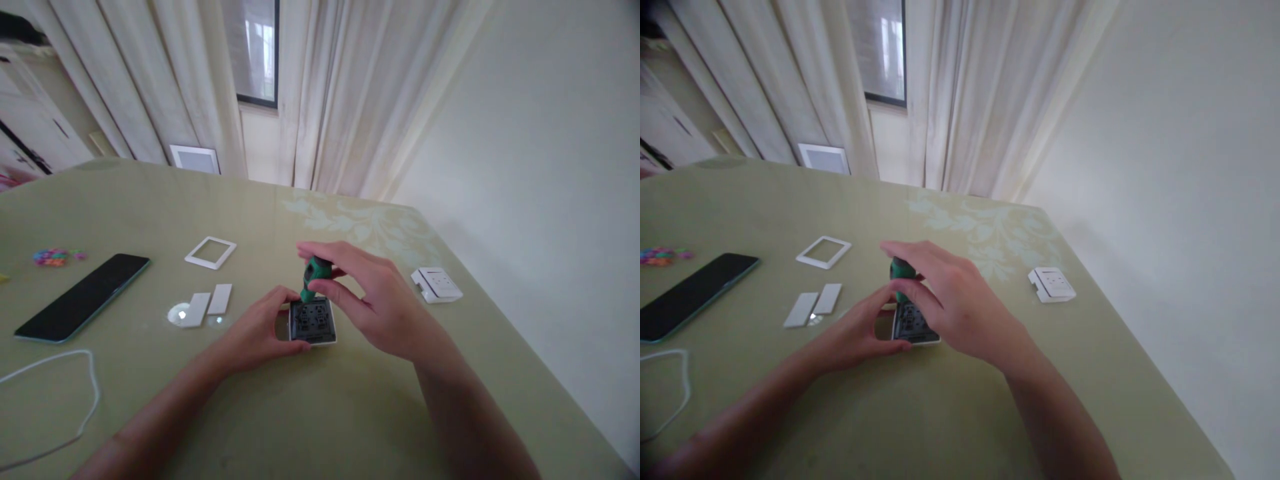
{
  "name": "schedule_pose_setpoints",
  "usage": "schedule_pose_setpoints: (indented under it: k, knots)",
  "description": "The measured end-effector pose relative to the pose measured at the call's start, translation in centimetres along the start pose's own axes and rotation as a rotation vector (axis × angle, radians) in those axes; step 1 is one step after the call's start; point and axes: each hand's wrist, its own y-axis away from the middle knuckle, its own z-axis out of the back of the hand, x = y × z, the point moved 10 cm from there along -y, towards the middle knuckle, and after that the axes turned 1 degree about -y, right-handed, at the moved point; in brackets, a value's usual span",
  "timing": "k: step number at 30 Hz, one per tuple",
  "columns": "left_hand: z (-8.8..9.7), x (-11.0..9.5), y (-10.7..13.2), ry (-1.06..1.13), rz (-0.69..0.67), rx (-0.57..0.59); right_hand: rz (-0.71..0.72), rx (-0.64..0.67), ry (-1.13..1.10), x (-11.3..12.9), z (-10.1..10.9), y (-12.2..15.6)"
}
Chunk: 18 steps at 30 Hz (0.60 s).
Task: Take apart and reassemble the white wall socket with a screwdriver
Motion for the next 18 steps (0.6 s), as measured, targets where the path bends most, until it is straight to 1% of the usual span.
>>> schedule_pose_setpoints:
  k: [1,4,5,7,9,10,11,13,14,15,16,17,18]
  knots:
    - [0.0,0.0,0.0,0.000,-0.002,-0.001,-0.012,-0.033,-0.006,-0.2,0.2,0.0]
    - [0.0,-0.2,0.0,-0.006,-0.010,-0.004,-0.095,-0.259,0.090,-1.3,1.6,0.2]
    - [0.0,-0.3,0.0,-0.009,-0.008,-0.005,-0.121,-0.313,0.130,-1.5,1.9,0.3]
    - [0.2,-0.5,0.0,-0.007,-0.004,-0.009,-0.154,-0.337,0.166,-1.9,2.0,0.4]
    - [0.3,-0.6,0.0,0.014,-0.002,-0.003,-0.187,-0.332,0.121,-2.5,2.6,0.6]
    - [0.3,-0.7,-0.1,0.031,-0.002,0.003,-0.215,-0.363,0.068,-3.1,3.3,0.9]
    - [0.3,-0.8,-0.1,0.047,-0.002,0.008,-0.252,-0.426,-0.003,-3.9,4.3,1.4]
    - [0.2,-0.9,-0.2,0.066,-0.003,0.018,-0.334,-0.611,-0.201,-6.4,6.2,3.1]
    - [0.2,-0.9,-0.2,0.066,-0.004,0.023,-0.363,-0.700,-0.299,-7.8,6.6,4.1]
    - [0.3,-0.9,-0.3,0.054,-0.006,0.024,-0.389,-0.749,-0.401,-9.2,6.4,5.1]
    - [0.7,-0.9,-0.5,0.014,-0.005,0.006,-0.423,-0.772,-0.503,-10.6,5.7,6.1]
    - [1.5,-0.7,-0.6,-0.052,0.003,-0.033,-0.490,-0.775,-0.604,-12.1,4.5,7.2]
    - [2.7,-0.4,-0.7,-0.130,0.018,-0.093,-0.577,-0.767,-0.703,-13.6,2.8,8.5]
